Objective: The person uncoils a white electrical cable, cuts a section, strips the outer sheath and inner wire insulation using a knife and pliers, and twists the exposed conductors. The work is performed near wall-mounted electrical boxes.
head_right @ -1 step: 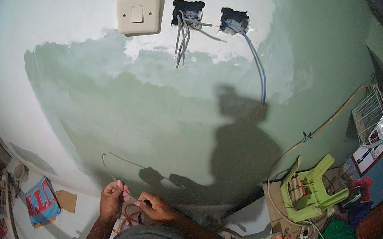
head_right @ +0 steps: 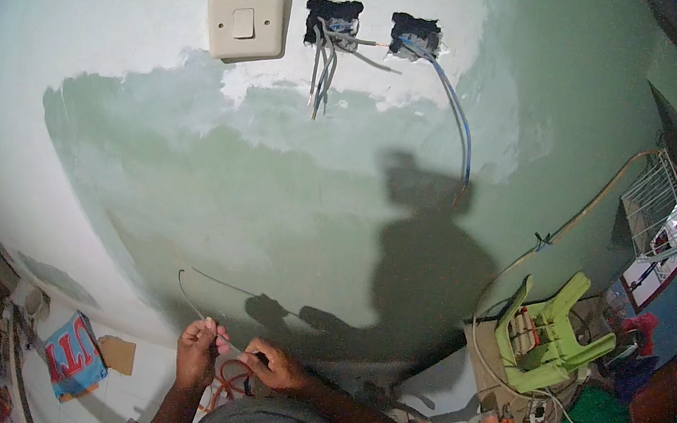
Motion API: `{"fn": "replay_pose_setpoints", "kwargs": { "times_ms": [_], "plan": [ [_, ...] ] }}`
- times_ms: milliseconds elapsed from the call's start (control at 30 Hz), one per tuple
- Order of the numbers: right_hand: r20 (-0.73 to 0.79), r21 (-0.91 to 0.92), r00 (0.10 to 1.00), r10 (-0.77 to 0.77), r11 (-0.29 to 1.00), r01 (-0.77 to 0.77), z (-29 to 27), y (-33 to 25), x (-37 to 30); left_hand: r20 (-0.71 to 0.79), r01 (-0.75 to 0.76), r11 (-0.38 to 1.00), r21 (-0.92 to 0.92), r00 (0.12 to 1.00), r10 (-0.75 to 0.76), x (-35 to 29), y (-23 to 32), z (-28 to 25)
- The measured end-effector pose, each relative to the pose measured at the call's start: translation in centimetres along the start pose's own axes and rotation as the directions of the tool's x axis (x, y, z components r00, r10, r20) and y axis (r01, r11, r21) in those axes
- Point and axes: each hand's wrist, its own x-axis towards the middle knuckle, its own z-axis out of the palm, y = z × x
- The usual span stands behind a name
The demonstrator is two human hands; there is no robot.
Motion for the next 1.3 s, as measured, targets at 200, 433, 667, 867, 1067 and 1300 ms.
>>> {"fn": "replay_pose_setpoints", "kwargs": {
  "times_ms": [200, 433, 667, 867, 1067, 1300],
  "plan": [
    [-0.137, 0.213, 0.971, 0.195, 0.963, -0.163, 0.8, -1.0, -0.1, 0.024, -0.051, 0.995, -0.089, 0.998, 0.053, -0.6, 0.2, 0.7],
    [0.163, 0.521, 0.957, 0.241, 0.803, -0.291, -0.4, 0.0, -0.6, 0.304, -0.053, 0.981, 0.184, 0.953, -0.005, -1.5, 1.0, 1.5],
    [0.190, 0.279, 0.964, 0.186, 0.931, -0.235, -1.9, -1.2, -0.8, 0.307, -0.138, 0.971, 0.194, 0.949, 0.074, -1.7, 0.3, 0.9],
    [-0.123, 0.112, 0.980, 0.159, 0.983, -0.146, -1.2, -2.8, -0.5, 0.079, -0.124, 0.989, 0.074, 0.990, 0.119, -1.1, -1.1, 1.2],
    [-0.192, 0.211, 0.966, 0.174, 0.969, -0.132, -1.3, -2.5, 0.1, -0.043, -0.181, 0.977, 0.114, 0.981, 0.187, -0.2, 1.3, -0.6],
    [-0.300, 0.123, 0.912, 0.280, 0.959, -0.254, -6.4, -0.3, -2.3, -0.194, -0.360, 0.930, 0.076, 0.909, 0.368, 1.6, 5.2, -2.1]
  ]
}}
